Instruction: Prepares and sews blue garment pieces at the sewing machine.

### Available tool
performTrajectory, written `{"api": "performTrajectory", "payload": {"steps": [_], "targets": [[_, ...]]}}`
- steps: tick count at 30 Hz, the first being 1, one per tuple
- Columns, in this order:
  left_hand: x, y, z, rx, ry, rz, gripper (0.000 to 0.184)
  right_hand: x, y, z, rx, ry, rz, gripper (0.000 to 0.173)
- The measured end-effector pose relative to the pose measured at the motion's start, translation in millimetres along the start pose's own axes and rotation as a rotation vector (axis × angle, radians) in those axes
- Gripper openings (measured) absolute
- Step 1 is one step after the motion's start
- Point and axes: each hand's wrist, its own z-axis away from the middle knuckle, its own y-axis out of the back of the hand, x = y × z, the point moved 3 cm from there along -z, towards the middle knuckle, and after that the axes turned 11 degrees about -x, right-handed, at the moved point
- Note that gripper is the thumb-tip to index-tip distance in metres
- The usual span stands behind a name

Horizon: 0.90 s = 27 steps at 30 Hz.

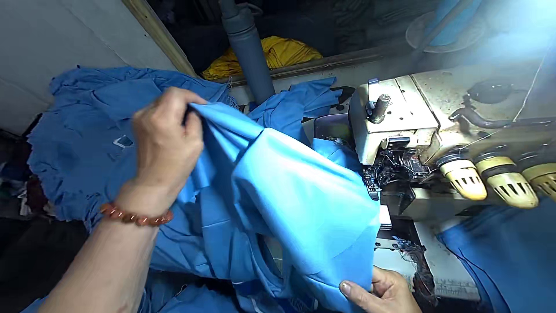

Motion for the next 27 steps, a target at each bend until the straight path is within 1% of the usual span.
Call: {"api": "performTrajectory", "payload": {"steps": [2,3,4,6,8,9,10,11,12,13,14,15,17,18,19,20,21,22,23,24,25,26,27], "targets": [[-2.6,-25.1,-9.5,-0.228,0.184,0.209,0.038,7.2,3.3,2.6,0.016,-0.029,-0.031,0.018],[-1.0,-38.1,-5.9,-0.285,0.25,0.326,0.039,10.7,5.7,5.5,0.024,-0.049,-0.05,0.02],[1.2,-51.3,2.4,-0.337,0.294,0.425,0.036,14.3,8.0,8.9,0.036,-0.067,-0.074,0.021],[8.8,-77.6,24.3,-0.486,0.372,0.56,0.036,19.7,12.1,15.2,0.063,-0.087,-0.111,0.021],[14.5,-103.2,46.3,-0.673,0.421,0.627,0.049,20.6,15.0,19.4,0.073,-0.096,-0.119,0.021],[16.5,-115.1,58.4,-0.704,0.388,0.62,0.053,20.6,15.6,20.4,0.077,-0.094,-0.12,0.022],[19.0,-125.1,70.1,-0.683,0.321,0.572,0.051,20.4,15.9,21.0,0.077,-0.093,-0.121,0.023],[22.3,-132.7,79.9,-0.632,0.261,0.522,0.041,20.6,16.2,21.6,0.074,-0.089,-0.115,0.023],[27.0,-135.6,88.2,-0.556,0.211,0.491,0.029,21.1,16.7,22.1,0.068,-0.079,-0.1,0.023],[32.8,-132.6,95.4,-0.451,0.187,0.49,0.022,21.7,17.0,22.6,0.062,-0.061,-0.08,0.023],[41.1,-123.0,101.7,-0.344,0.216,0.568,0.018,21.9,17.0,23.2,0.054,-0.041,-0.053,0.021],[51.8,-108.2,107.4,-0.268,0.305,0.794,0.015,22.1,16.4,24.2,0.052,-0.025,-0.032,0.019],[73.4,-76.7,121.7,-0.181,0.547,1.449,0.024,22.4,14.3,26.7,0.055,-0.009,-0.016,0.017],[80.2,-64.3,130.5,-0.142,0.636,1.648,0.026,22.7,13.2,27.8,0.055,-0.008,-0.01,0.017],[80.8,-56.3,139.6,-0.14,0.69,1.706,0.024,23.0,12.1,28.4,0.055,-0.009,0.0,0.017],[75.7,-53.2,148.8,-0.181,0.712,1.605,0.025,22.8,11.5,29.3,0.052,-0.002,0.018,0.017],[64.0,-55.5,159.3,-0.237,0.718,1.423,0.022,23.5,11.7,30.7,0.044,0.01,0.027,0.017],[50.5,-60.0,170.0,-0.291,0.708,1.191,0.018,25.1,12.3,32.5,0.036,0.024,0.037,0.015],[39.2,-63.9,180.2,-0.34,0.66,0.93,0.012,27.7,13.0,35.3,0.03,0.047,0.05,0.013],[33.4,-66.0,188.2,-0.366,0.566,0.635,0.007,29.5,13.6,38.0,0.022,0.077,0.062,0.012],[36.1,-64.1,191.7,-0.35,0.457,0.383,0.011,30.2,14.4,39.5,0.014,0.112,0.073,0.011],[46.7,-59.6,192.3,-0.3,0.34,0.234,0.019,30.5,14.9,40.9,0.002,0.143,0.079,0.01],[62.7,-54.8,191.5,-0.227,0.225,0.198,0.027,30.5,15.3,42.1,-0.016,0.173,0.083,0.009]]}}
